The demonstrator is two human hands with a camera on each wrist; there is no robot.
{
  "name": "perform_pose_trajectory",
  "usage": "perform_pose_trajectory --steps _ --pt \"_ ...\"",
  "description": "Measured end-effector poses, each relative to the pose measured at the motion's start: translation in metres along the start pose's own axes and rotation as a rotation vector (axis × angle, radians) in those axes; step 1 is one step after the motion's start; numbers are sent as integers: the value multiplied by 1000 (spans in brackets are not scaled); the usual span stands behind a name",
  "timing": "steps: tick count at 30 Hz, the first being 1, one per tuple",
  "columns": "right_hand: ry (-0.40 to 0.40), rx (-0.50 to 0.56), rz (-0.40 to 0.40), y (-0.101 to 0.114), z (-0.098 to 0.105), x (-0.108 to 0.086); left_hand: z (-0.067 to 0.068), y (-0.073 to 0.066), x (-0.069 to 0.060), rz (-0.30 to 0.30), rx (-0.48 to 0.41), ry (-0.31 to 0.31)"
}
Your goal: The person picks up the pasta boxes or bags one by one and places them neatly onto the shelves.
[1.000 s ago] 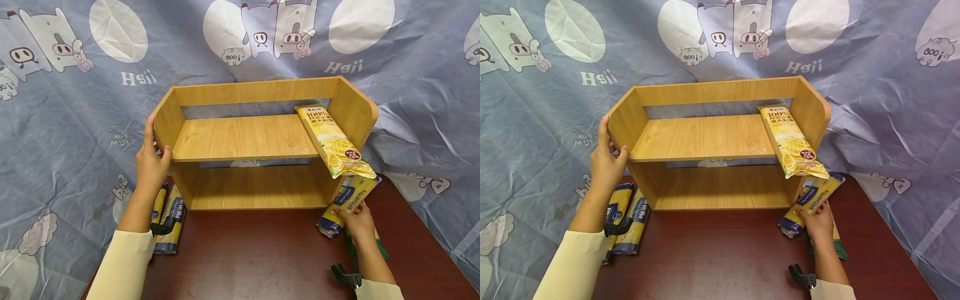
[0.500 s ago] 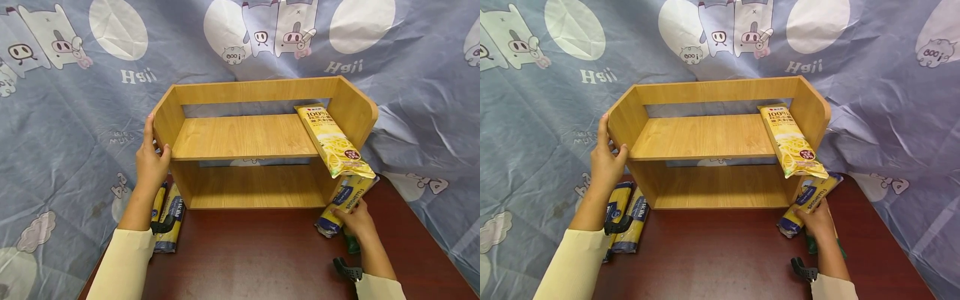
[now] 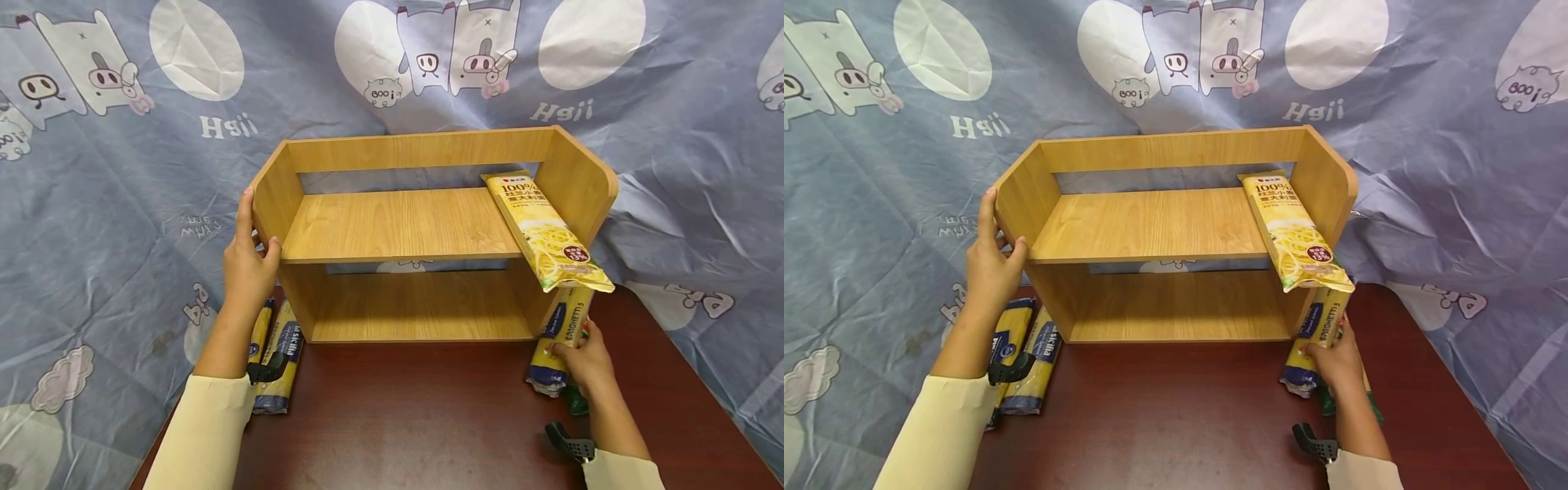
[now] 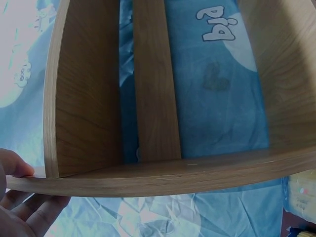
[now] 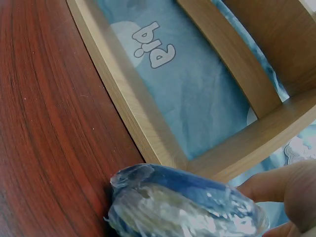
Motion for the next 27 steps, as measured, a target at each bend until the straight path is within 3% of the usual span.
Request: perform_pose_trajectory --steps 8,17,23,27 --pt "34 213 -35 -5 5 2 1 0 1 -3 -8 1" --pt "13 446 -131 -12 11 4 1 -1 1 1 6 15" --pt "67 607 -59 -6 13 3 2 -1 1 5 -4 12" --pt "85 635 -26 -4 15 2 2 0 0 6 -6 6"
Point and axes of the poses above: each hand's wrist, its own x-axis towards the middle knuckle, its own z-axis out of the back of the hand, y = z × x, the point moved 3 cm from there along x, towards the middle knuckle, and after that the axes turned 1 degree about x, right-handed, at the moved point
